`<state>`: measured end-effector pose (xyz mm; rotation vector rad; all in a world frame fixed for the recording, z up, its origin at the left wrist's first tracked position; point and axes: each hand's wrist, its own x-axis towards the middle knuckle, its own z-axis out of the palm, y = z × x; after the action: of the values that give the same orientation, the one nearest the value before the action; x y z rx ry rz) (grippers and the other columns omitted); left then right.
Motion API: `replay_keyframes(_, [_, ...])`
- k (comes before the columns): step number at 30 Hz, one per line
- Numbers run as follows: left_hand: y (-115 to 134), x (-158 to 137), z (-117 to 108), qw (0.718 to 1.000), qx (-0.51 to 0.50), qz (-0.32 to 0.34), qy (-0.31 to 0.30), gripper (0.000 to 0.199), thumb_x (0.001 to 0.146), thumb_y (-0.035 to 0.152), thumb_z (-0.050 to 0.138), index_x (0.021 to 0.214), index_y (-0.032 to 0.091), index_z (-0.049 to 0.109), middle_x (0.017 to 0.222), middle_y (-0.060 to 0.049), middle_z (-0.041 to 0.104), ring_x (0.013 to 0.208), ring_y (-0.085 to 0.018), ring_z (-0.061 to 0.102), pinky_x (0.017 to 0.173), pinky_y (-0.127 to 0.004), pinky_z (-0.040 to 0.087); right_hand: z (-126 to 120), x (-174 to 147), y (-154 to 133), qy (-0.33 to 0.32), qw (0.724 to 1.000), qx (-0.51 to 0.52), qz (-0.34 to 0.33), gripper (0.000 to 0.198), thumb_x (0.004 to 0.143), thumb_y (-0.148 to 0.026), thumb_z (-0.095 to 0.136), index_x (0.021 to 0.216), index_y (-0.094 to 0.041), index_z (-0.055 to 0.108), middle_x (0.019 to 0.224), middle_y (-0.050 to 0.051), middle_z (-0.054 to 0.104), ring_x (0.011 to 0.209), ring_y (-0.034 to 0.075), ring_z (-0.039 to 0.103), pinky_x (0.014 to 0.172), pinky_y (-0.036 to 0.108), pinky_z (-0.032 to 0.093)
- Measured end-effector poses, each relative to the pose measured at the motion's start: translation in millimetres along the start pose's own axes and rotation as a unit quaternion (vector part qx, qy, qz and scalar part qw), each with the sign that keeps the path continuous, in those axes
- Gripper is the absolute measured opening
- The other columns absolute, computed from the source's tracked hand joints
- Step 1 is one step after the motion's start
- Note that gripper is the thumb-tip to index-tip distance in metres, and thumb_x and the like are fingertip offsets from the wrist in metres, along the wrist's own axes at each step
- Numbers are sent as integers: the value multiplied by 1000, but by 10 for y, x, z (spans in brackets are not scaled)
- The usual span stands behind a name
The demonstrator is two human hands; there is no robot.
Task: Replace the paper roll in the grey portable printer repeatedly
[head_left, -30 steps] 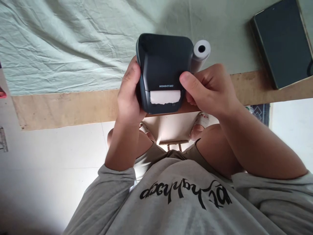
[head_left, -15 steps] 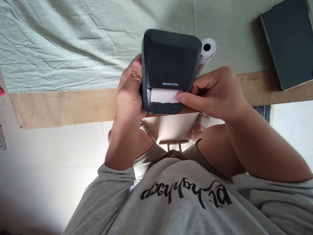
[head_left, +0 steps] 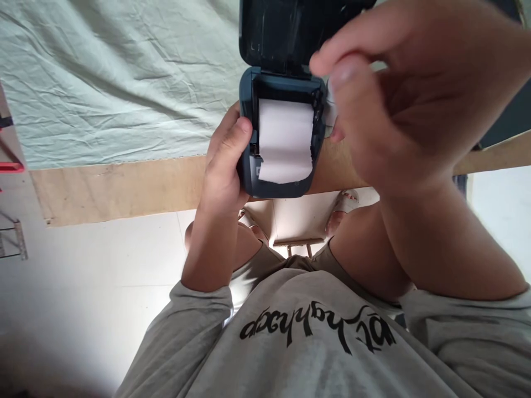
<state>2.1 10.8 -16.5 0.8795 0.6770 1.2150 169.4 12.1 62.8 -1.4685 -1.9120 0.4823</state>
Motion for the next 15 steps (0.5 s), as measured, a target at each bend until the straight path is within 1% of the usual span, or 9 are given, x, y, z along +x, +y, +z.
replay_keyframes(1, [1, -1, -7, 1000, 4, 1, 0, 36, 87, 46, 48, 104, 18, 62, 96, -9, 59, 89, -19, 58, 76, -28, 44, 23, 8, -2, 0, 998, -62, -8, 32, 88, -30, 39, 88, -18, 68, 79, -2, 62, 68, 2, 50, 63, 19, 27])
replay_keyframes(2, [6, -3, -12, 1000, 9, -1, -5, 37, 86, 47, 50, 105, 17, 62, 95, -9, 59, 91, -20, 58, 78, -30, 45, 47, 12, -11, -16, 992, -128, -9, 31, 87, -34, 40, 88, -21, 68, 78, -2, 62, 68, 4, 51, 63, 21, 26])
replay_keyframes(4, [25, -7, -15, 1000, 17, -4, -13, 38, 86, 46, 50, 107, 16, 62, 94, -9, 59, 95, -22, 57, 84, -32, 46, 79, 11, -51, -80, 970, -230, 31, 30, 86, -39, 41, 91, -27, 68, 80, -2, 62, 69, 8, 52, 63, 22, 23])
replay_keyframes(5, [36, -8, -16, 1000, 18, -4, -14, 38, 86, 46, 50, 106, 16, 62, 93, -9, 59, 97, -22, 57, 86, -33, 46, 83, 8, -80, -109, 961, -248, 58, 30, 86, -40, 41, 93, -27, 67, 84, -2, 63, 70, 9, 53, 62, 23, 21])
replay_keyframes(7, [54, -10, -17, 999, 23, -14, -18, 35, 86, 42, 51, 106, 16, 62, 94, -9, 59, 99, -22, 56, 87, -32, 45, 71, 3, -137, -161, 946, -267, 90, 28, 85, -42, 43, 95, -27, 65, 89, -1, 63, 70, 10, 52, 59, 24, 18])
replay_keyframes(10, [52, -9, -23, 998, 46, -5, -31, 35, 87, 40, 50, 107, 14, 61, 96, -9, 59, 100, -21, 56, 81, -28, 44, 49, 12, -177, -208, 927, -294, 102, 32, 81, -50, 48, 103, -29, 61, 87, 0, 63, 70, 12, 51, 58, 24, 15])
replay_keyframes(11, [46, -9, -24, 998, 53, 2, -37, 36, 87, 40, 49, 107, 13, 60, 94, -10, 58, 100, -22, 56, 78, -28, 44, 47, 20, -176, -216, 923, -301, 103, 35, 80, -52, 49, 107, -31, 59, 86, 0, 62, 70, 14, 52, 58, 23, 17])
replay_keyframes(13, [37, -17, -20, 997, 62, 18, -46, 39, 88, 44, 47, 105, 12, 61, 90, -11, 57, 99, -22, 57, 75, -28, 44, 40, 32, -162, -225, 921, -303, 97, 38, 79, -51, 49, 113, -34, 54, 85, 0, 61, 72, 15, 54, 59, 23, 26])
replay_keyframes(15, [42, -33, -2, 997, 61, 16, -36, 41, 90, 46, 44, 106, 13, 61, 89, -10, 57, 98, -21, 58, 75, -27, 44, -1, 29, -137, -215, 935, -271, 74, 38, 78, -46, 50, 113, -33, 53, 82, -1, 59, 71, 13, 55, 63, 25, 34])
